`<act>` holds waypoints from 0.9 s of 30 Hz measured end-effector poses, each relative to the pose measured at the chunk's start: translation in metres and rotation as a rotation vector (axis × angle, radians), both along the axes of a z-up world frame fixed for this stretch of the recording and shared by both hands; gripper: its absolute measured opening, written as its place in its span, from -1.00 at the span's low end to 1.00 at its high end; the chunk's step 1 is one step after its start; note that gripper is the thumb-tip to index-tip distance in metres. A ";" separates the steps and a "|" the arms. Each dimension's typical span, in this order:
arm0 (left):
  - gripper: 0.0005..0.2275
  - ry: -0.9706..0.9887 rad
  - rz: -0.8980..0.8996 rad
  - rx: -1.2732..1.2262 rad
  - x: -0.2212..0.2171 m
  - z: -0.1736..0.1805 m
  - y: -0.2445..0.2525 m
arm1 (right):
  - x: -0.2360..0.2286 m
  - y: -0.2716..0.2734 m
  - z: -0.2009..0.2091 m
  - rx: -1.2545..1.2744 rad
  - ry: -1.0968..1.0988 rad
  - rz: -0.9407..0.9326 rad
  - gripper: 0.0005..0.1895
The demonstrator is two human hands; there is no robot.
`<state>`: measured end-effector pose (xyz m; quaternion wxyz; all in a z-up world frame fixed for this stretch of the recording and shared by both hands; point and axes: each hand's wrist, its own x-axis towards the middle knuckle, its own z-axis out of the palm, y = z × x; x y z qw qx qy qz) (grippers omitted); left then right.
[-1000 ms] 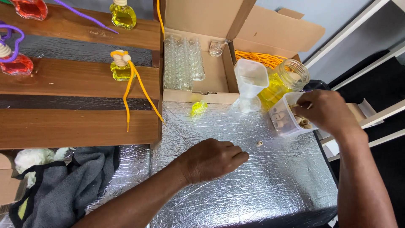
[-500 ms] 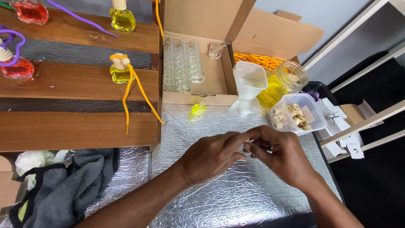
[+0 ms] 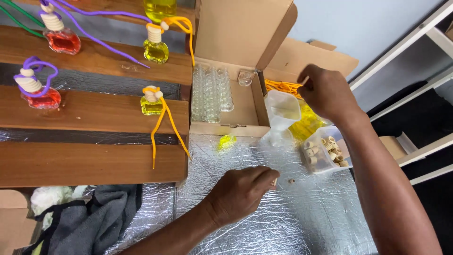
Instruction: Assembling small perfume bottles by attaching cords and beads, then folding cardboard packaging boxes.
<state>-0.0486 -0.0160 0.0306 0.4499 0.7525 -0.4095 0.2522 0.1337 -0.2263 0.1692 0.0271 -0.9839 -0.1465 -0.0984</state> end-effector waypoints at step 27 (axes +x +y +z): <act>-0.64 0.477 0.091 -0.198 0.012 0.009 0.008 | -0.015 -0.004 0.087 0.511 -0.333 0.068 -0.88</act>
